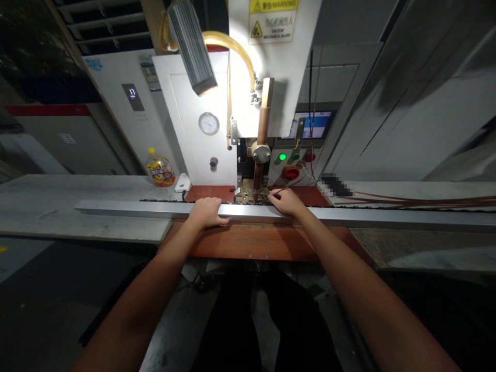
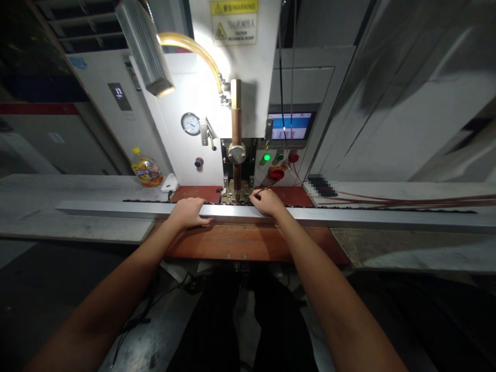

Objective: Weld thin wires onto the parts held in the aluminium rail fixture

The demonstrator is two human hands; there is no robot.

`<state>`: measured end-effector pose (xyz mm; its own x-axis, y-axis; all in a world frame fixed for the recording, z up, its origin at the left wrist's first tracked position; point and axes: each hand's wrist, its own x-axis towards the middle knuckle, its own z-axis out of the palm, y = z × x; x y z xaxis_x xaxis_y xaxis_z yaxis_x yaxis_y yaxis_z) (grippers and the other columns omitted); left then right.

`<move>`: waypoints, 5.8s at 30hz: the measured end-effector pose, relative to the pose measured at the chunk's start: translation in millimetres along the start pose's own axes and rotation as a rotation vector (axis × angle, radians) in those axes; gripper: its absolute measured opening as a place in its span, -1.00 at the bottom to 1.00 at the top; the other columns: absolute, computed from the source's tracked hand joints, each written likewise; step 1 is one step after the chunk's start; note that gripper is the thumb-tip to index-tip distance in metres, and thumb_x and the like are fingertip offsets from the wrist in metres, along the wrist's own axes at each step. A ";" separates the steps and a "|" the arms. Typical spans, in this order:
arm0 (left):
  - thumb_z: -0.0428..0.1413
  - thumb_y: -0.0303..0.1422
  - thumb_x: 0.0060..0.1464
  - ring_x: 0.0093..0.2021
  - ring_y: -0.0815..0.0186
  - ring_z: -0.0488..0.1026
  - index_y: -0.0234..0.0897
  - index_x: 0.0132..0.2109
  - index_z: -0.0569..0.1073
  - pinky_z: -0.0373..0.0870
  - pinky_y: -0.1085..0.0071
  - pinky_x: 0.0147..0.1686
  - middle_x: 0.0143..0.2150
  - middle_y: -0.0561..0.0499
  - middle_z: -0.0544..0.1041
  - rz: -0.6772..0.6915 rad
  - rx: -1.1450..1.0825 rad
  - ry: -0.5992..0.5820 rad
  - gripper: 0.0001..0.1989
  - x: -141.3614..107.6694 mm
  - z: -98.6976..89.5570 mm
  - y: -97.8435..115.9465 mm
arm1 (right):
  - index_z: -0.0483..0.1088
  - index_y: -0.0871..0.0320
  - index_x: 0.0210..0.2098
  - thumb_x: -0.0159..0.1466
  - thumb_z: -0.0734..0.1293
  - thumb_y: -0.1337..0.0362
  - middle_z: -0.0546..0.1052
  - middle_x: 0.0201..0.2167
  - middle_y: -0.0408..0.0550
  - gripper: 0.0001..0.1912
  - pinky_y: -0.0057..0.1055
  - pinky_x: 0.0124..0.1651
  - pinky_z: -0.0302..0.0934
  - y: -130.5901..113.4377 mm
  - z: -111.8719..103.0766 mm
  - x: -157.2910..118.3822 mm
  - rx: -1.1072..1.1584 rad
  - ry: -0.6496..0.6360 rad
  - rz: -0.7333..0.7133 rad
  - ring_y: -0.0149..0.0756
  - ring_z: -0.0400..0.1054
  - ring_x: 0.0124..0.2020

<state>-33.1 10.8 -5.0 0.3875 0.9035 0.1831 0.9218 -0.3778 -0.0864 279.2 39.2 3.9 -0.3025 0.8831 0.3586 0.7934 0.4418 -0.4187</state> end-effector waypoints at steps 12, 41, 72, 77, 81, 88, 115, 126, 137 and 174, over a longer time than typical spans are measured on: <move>0.13 0.19 -0.06 -0.03 -0.01 0.51 -0.17 0.01 0.50 0.36 0.20 -0.08 -0.04 -0.14 0.59 -0.005 -0.016 -0.004 -0.36 0.2 0.5 -0.1 | 0.58 0.10 -0.38 0.29 0.23 0.23 0.67 -0.29 0.00 -0.72 -0.41 -0.13 0.26 2.3 1.3 0.5 -0.024 -0.008 -0.009 -0.17 0.53 -0.22; 0.16 0.13 -0.05 -0.02 0.00 0.46 -0.21 -0.02 0.46 0.31 0.18 -0.05 -0.05 -0.16 0.56 -0.019 0.024 0.074 -0.41 -12.8 -1.6 8.7 | 0.59 0.08 -0.33 0.31 0.24 0.21 0.67 -0.26 -0.02 -0.72 -0.36 -0.04 0.28 -0.4 2.7 -12.2 -0.121 0.065 -0.029 -0.15 0.53 -0.19; 0.16 0.11 -0.06 -0.07 -0.02 0.44 -0.25 -0.06 0.43 0.27 0.15 -0.08 -0.10 -0.19 0.53 0.014 0.040 0.141 -0.42 -15.7 4.4 10.6 | 0.57 0.08 -0.38 0.29 0.24 0.23 0.67 -0.27 -0.01 -0.73 -0.33 -0.04 0.31 4.4 3.6 -19.5 -0.070 0.138 -0.082 -0.11 0.55 -0.16; 0.16 0.12 -0.06 -0.08 -0.01 0.44 -0.24 -0.09 0.43 0.27 0.16 -0.10 -0.12 -0.17 0.53 0.024 0.039 0.163 -0.43 -14.7 6.0 11.6 | 0.57 0.08 -0.39 0.28 0.24 0.22 0.67 -0.29 -0.02 -0.73 -0.33 -0.09 0.32 9.1 4.3 -19.9 -0.051 0.158 -0.094 -0.11 0.55 -0.21; 0.18 0.11 -0.07 -0.07 -0.01 0.43 -0.23 -0.09 0.43 0.26 0.16 -0.09 -0.12 -0.17 0.52 0.013 0.024 0.155 -0.45 -14.1 6.4 12.4 | 0.57 0.06 -0.40 0.27 0.25 0.23 0.67 -0.31 -0.05 -0.75 -0.34 -0.10 0.32 11.3 4.1 -20.3 -0.040 0.164 -0.109 -0.13 0.55 -0.22; 0.17 0.12 -0.07 -0.09 -0.01 0.43 -0.25 -0.09 0.44 0.26 0.16 -0.12 -0.12 -0.18 0.52 0.021 0.032 0.163 -0.43 -13.4 6.3 14.9 | 0.57 0.06 -0.40 0.26 0.25 0.22 0.67 -0.31 -0.05 -0.75 -0.36 -0.09 0.31 13.0 2.9 -21.4 -0.029 0.180 -0.108 -0.16 0.54 -0.23; 0.15 0.12 -0.06 -0.08 -0.01 0.42 -0.26 -0.09 0.42 0.25 0.15 -0.12 -0.10 -0.18 0.52 0.020 0.039 0.136 -0.42 -9.9 2.8 27.6 | 0.54 0.08 -0.42 0.29 0.22 0.22 0.67 -0.33 -0.05 -0.72 -0.39 -0.16 0.29 15.8 -7.5 -27.1 -0.003 0.160 -0.097 -0.18 0.53 -0.26; 0.17 0.11 -0.07 -0.07 -0.03 0.42 -0.25 -0.07 0.43 0.25 0.14 -0.09 -0.10 -0.19 0.52 0.013 0.010 0.133 -0.42 -9.4 2.5 29.5 | 0.54 0.07 -0.43 0.29 0.22 0.21 0.67 -0.33 -0.05 -0.71 -0.37 -0.14 0.31 16.2 -9.2 -28.2 0.004 0.157 -0.089 -0.16 0.53 -0.25; 0.16 0.12 -0.07 -0.07 -0.02 0.42 -0.26 -0.08 0.42 0.25 0.14 -0.10 -0.11 -0.20 0.51 0.011 0.018 0.136 -0.42 -8.5 4.0 32.5 | 0.54 0.09 -0.43 0.29 0.22 0.22 0.67 -0.33 -0.03 -0.71 -0.36 -0.13 0.30 18.8 -11.7 -29.2 -0.010 0.149 -0.098 -0.15 0.54 -0.27; 0.16 0.13 -0.06 -0.09 -0.04 0.42 -0.24 -0.11 0.42 0.25 0.11 -0.12 -0.12 -0.20 0.52 0.009 0.019 0.148 -0.44 -5.4 4.4 44.3 | 0.57 0.08 -0.42 0.28 0.22 0.23 0.67 -0.34 -0.04 -0.71 -0.33 -0.13 0.31 29.6 -17.3 -32.5 -0.010 0.171 -0.090 -0.14 0.54 -0.27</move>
<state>5.6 -9.9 -14.1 0.3938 0.8601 0.3243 0.9187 -0.3804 -0.1066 321.7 20.8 -5.7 -0.2796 0.7999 0.5310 0.7728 0.5157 -0.3699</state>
